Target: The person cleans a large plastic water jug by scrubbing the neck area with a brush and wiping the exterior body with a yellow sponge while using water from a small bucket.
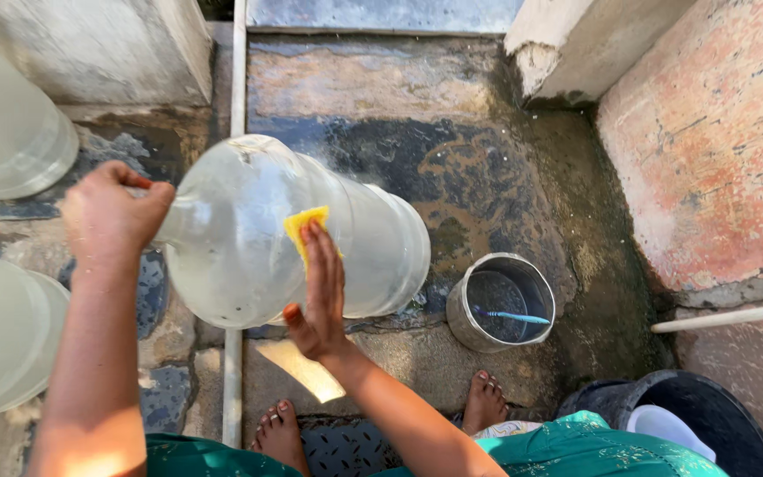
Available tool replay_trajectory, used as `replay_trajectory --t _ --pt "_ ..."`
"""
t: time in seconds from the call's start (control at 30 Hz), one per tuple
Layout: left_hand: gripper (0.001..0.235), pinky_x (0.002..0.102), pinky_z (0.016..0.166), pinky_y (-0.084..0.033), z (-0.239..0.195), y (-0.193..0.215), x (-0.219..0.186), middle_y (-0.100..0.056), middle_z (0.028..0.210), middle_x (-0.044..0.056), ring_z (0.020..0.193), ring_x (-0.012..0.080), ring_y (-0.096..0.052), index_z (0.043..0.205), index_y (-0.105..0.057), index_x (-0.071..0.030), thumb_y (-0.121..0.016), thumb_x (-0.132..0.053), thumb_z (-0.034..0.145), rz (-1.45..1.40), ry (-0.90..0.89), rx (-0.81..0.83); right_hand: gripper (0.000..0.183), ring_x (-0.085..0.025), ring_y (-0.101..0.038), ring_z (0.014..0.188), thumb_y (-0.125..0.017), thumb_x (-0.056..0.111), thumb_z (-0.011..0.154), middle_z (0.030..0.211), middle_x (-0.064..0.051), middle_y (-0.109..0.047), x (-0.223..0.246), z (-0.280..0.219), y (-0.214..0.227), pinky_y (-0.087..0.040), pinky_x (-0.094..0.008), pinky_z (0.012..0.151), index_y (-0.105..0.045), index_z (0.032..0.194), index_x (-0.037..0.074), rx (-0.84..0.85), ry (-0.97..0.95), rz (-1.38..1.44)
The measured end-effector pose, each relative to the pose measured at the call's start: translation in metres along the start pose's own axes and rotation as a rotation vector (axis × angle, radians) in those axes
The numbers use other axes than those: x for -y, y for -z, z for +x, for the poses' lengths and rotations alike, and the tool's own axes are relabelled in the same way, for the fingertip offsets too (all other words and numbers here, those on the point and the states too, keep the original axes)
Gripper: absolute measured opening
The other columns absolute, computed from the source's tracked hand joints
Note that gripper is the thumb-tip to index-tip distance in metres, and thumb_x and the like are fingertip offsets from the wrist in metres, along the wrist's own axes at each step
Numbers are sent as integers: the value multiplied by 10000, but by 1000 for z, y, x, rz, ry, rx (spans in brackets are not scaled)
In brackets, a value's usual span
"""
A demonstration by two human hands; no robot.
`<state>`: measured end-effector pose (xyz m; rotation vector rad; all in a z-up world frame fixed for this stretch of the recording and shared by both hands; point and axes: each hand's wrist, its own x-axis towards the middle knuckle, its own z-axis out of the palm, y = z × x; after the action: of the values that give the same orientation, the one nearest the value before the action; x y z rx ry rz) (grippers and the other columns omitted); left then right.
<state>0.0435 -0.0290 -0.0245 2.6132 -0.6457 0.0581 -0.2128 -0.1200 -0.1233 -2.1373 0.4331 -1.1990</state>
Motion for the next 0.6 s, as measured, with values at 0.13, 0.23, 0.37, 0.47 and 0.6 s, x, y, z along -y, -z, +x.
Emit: replay_trajectory --t 0.13,0.23,0.37,0.47,0.6 --pt "440 455 848 -559 -8 13 -10 -746 1010 163 917 350 -727 1050 -701 -74 -813 -411 790 -160 -181 52 887 -308 -311 1580 -34 679 1056 1688 -149 -342 -50 70 13 -184 -462 1319 -279 1625 44 159 -151 -89" --pt "642 469 884 -538 -16 20 -20 -732 1123 173 977 372 -713 1231 -565 -12 -810 -396 779 -260 -304 71 864 -301 -316 1564 -178 640 1058 1657 -182 -393 -83 130 32 -177 -434 1289 -378 1573 -25 339 -495 592" --pt "667 482 917 -524 -20 16 -36 -698 1096 242 988 409 -693 1308 -493 -1 -788 -399 861 -199 -231 49 859 -272 -203 1609 -105 653 1032 1709 -131 -273 -48 92 38 -95 -423 1310 -241 1626 48 213 -425 672" --pt "499 498 886 -526 -23 10 -42 -717 1001 193 982 378 -700 1200 -558 -37 -754 -375 889 -195 -204 12 808 -299 -165 1657 -199 654 1124 1746 -159 -231 15 -4 5 -93 -482 1380 -219 1645 37 -109 -107 194" --pt "399 482 805 -548 -27 16 -49 -679 1009 190 893 364 -707 1056 -587 -47 -748 -370 888 -192 -244 29 834 -290 -31 1639 -319 657 1045 1736 -120 -192 51 -63 -9 6 -497 1314 -299 1642 74 167 278 -213"
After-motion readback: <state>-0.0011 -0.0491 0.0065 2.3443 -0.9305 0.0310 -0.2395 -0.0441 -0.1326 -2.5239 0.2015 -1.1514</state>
